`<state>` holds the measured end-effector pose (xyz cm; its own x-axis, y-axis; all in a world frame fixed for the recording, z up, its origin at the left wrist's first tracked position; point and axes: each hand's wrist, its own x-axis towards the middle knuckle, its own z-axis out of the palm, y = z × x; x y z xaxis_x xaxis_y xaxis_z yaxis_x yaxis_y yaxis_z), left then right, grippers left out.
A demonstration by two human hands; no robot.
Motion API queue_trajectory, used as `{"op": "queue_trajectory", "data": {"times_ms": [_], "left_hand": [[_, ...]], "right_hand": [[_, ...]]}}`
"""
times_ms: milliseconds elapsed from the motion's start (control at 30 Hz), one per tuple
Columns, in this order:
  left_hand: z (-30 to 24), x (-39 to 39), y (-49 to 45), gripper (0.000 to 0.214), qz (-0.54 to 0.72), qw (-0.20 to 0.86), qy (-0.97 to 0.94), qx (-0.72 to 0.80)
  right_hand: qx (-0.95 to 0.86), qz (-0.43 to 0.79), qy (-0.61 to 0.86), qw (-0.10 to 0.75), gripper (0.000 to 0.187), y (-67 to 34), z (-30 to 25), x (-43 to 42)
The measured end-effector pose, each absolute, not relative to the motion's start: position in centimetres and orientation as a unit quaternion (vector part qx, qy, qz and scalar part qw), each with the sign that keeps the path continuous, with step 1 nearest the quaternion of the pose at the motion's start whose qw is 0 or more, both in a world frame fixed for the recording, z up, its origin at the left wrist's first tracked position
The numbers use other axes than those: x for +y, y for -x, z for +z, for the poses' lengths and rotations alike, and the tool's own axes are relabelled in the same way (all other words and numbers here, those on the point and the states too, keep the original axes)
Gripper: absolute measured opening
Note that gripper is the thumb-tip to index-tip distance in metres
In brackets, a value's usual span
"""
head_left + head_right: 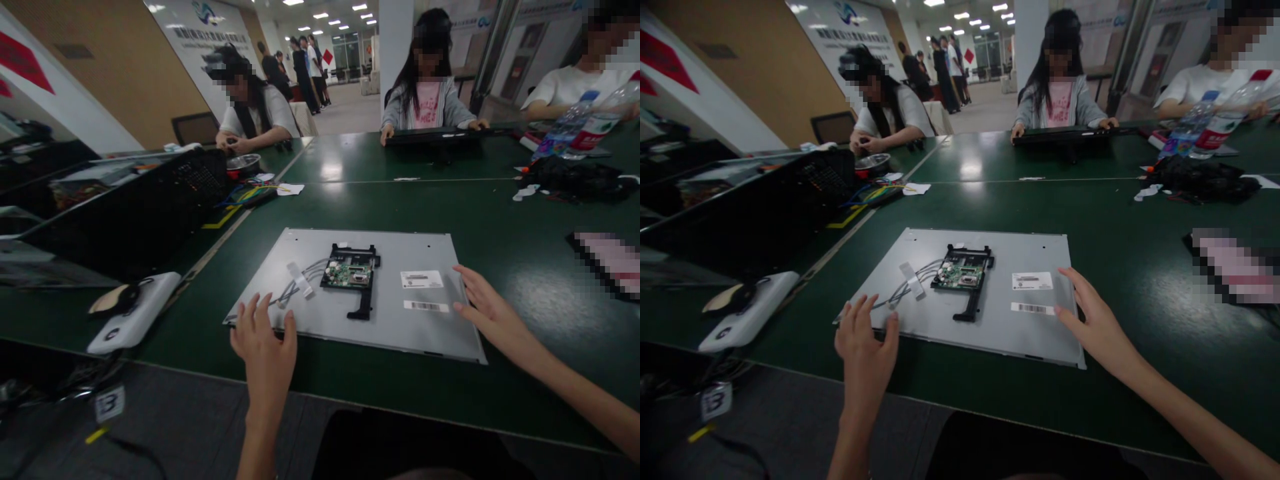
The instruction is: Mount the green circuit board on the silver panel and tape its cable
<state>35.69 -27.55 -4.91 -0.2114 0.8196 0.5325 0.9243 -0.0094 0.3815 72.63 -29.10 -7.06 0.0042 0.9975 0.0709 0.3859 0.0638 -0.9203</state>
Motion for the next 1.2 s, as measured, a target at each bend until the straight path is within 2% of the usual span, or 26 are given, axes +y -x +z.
{"op": "queue_trajectory", "data": {"times_ms": [200, 433, 700, 1200], "left_hand": [[-5.6, -27.5, -35.4, 0.047, -0.329, 0.052, 0.62, -0.71], [-5.7, -27.4, -35.5, 0.049, -0.311, 0.057, 0.604, -0.731], [-6.5, -27.3, -35.0, 0.051, -0.3, 0.072, 0.609, -0.731], [-6.8, -27.3, -34.9, 0.05, -0.275, 0.072, 0.626, -0.726]], "right_hand": [[-0.698, 0.272, 0.575, 0.329, 0.061, -70.1, -6.6, -28.2], [-0.734, 0.289, 0.558, 0.257, 0.066, -67.2, -6.4, -27.1], [-0.753, 0.301, 0.545, 0.212, 0.073, -64.4, -5.8, -25.4], [-0.787, 0.309, 0.514, 0.144, 0.071, -60.7, -4.2, -22.9]]}}
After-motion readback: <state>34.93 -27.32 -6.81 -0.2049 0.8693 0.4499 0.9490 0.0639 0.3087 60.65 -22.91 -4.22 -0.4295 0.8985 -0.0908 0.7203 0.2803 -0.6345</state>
